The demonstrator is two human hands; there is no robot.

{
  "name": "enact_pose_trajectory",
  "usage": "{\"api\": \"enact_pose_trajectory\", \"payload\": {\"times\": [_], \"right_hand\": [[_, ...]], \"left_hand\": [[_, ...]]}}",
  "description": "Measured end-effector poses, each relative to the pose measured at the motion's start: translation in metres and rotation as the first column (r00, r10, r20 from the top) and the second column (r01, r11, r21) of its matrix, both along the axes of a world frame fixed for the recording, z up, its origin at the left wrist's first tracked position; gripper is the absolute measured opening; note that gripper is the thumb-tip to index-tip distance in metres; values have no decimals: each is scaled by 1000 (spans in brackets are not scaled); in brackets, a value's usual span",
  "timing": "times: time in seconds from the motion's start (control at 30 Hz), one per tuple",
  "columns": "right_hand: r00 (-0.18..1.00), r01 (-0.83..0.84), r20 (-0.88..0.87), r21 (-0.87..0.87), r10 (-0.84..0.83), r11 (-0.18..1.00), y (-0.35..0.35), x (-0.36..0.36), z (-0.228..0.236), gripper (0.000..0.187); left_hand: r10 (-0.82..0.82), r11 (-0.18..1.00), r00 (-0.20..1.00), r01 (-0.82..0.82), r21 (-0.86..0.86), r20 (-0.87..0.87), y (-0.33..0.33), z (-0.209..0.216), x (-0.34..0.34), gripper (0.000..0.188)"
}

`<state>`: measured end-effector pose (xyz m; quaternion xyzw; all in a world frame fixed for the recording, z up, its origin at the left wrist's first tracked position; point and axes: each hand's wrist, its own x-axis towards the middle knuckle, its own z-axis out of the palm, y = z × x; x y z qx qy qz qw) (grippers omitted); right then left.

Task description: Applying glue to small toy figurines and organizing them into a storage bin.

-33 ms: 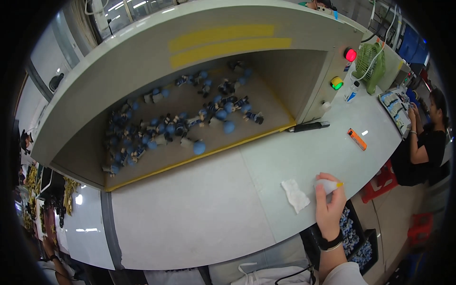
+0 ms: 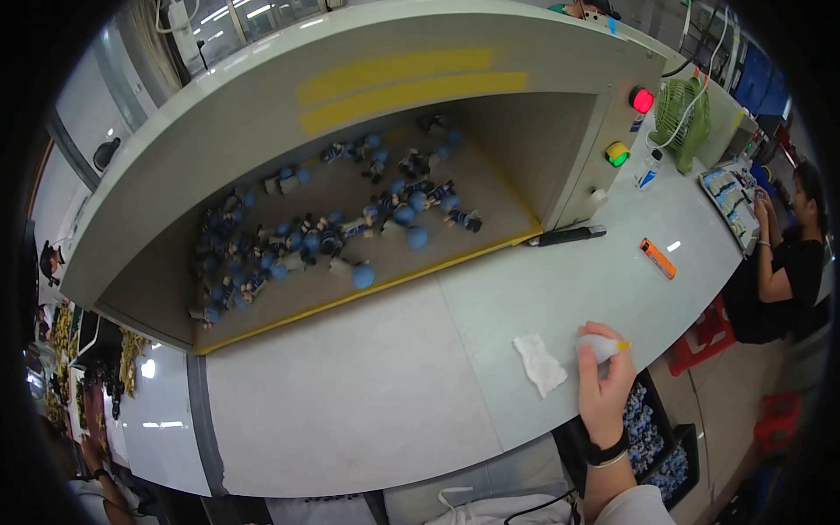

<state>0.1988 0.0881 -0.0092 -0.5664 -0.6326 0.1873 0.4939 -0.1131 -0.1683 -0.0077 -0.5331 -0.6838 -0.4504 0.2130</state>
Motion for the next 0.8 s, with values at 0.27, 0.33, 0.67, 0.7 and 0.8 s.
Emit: {"api": "enact_pose_trajectory", "payload": {"times": [0.27,0.33,0.67,0.7,0.8], "right_hand": [[988,-35,-150,-17,32,999,3,19,3,24],[987,-54,-155,-53,45,997,5,16,11,26],[986,-160,-39,-10,159,987,-2,29,6,25],[986,-165,-34,4,165,986,-2,29,6,25],[986,-150,-75,-44,146,988,-2,29,7,26]], "left_hand": [[-642,658,758,468,-589,-115,168,104,39,25],[-660,624,750,523,-581,-34,217,108,59,33],[-422,667,896,206,-716,-136,348,48,76,27],[-436,688,888,225,-690,-146,343,46,75,24],[-494,622,856,468,-628,149,295,78,92,19]]}}
